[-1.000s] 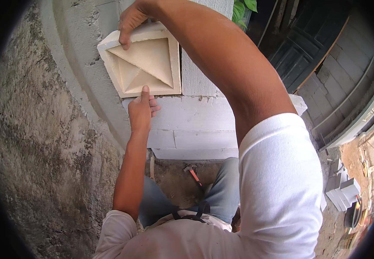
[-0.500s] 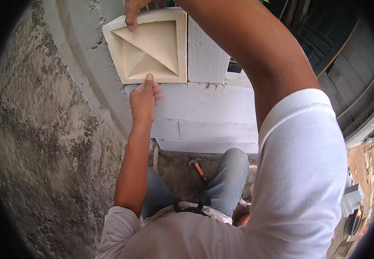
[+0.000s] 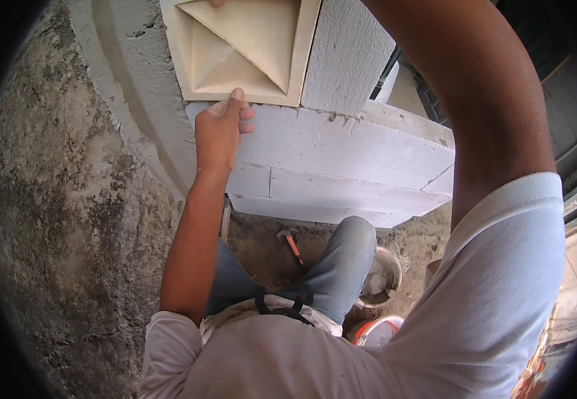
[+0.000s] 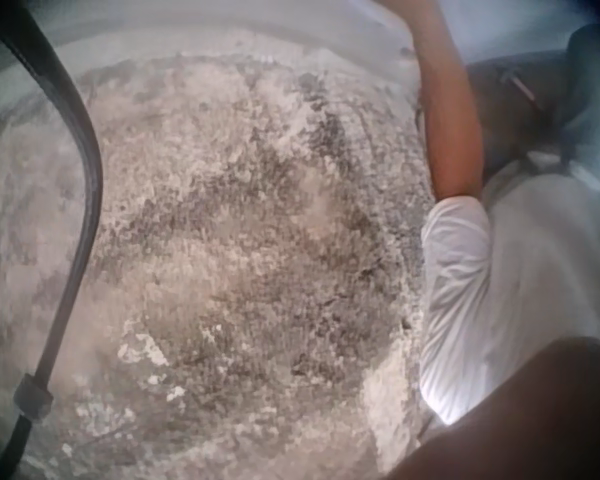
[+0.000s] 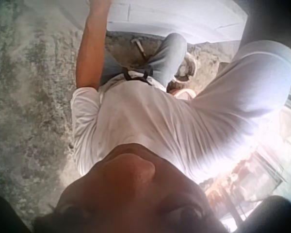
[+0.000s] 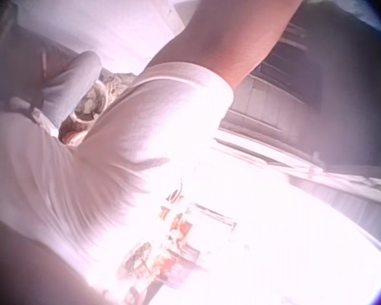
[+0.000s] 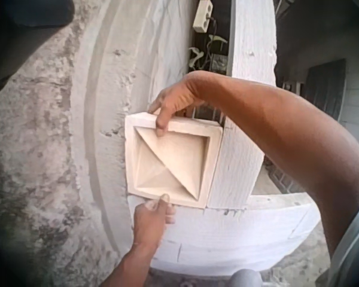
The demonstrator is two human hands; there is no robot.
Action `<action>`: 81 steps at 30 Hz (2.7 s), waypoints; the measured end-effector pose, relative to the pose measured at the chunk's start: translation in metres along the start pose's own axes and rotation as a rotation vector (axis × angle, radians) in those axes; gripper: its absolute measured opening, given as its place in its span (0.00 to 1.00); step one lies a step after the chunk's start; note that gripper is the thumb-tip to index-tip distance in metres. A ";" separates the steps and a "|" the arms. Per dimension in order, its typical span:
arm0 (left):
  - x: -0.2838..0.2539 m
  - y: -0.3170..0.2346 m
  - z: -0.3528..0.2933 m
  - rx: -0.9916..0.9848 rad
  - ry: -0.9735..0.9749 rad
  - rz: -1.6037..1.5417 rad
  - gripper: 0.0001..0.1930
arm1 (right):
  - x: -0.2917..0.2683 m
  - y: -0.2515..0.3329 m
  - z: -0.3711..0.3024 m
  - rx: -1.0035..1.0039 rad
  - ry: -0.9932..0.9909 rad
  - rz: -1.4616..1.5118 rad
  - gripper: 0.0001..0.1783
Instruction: The person prepares a bucket of cement and applies it to a wall section using a trowel. They then pick up a decorative geometric tile, apply cement to its back, and press it onto the wall. The person repeats this process, carefully aligning the tiles to form a pattern.
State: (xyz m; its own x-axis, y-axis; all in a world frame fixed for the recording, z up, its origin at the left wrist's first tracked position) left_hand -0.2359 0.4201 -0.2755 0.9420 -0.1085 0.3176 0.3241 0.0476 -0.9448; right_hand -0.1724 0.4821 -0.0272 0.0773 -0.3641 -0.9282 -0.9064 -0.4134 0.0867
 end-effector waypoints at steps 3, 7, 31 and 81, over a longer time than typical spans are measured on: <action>-0.002 -0.001 0.004 0.014 -0.002 0.000 0.22 | 0.000 0.009 -0.011 -0.029 0.020 -0.010 0.44; -0.001 0.001 0.008 0.003 0.019 0.004 0.22 | 0.002 0.003 -0.007 -0.052 0.024 -0.035 0.43; -0.003 0.001 0.005 -0.034 0.033 -0.129 0.20 | 0.000 0.028 -0.004 -0.012 -0.068 -0.093 0.47; -0.043 -0.042 0.001 0.141 0.160 0.293 0.21 | -0.006 0.014 0.001 -0.007 -0.130 -0.052 0.48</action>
State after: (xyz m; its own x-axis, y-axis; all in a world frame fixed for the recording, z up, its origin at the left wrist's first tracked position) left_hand -0.2900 0.4238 -0.2492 0.9747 -0.2233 0.0083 0.0621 0.2350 -0.9700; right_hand -0.1860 0.4793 -0.0212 0.0689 -0.2311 -0.9705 -0.8997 -0.4348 0.0396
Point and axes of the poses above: each hand's wrist, its own z-axis towards the middle knuckle, its own x-axis out of the palm, y = z × x, the point moved 9 cm from there along z, towards the middle knuckle, and after that the axes turned 13 degrees about -z, right-handed, at the moved point
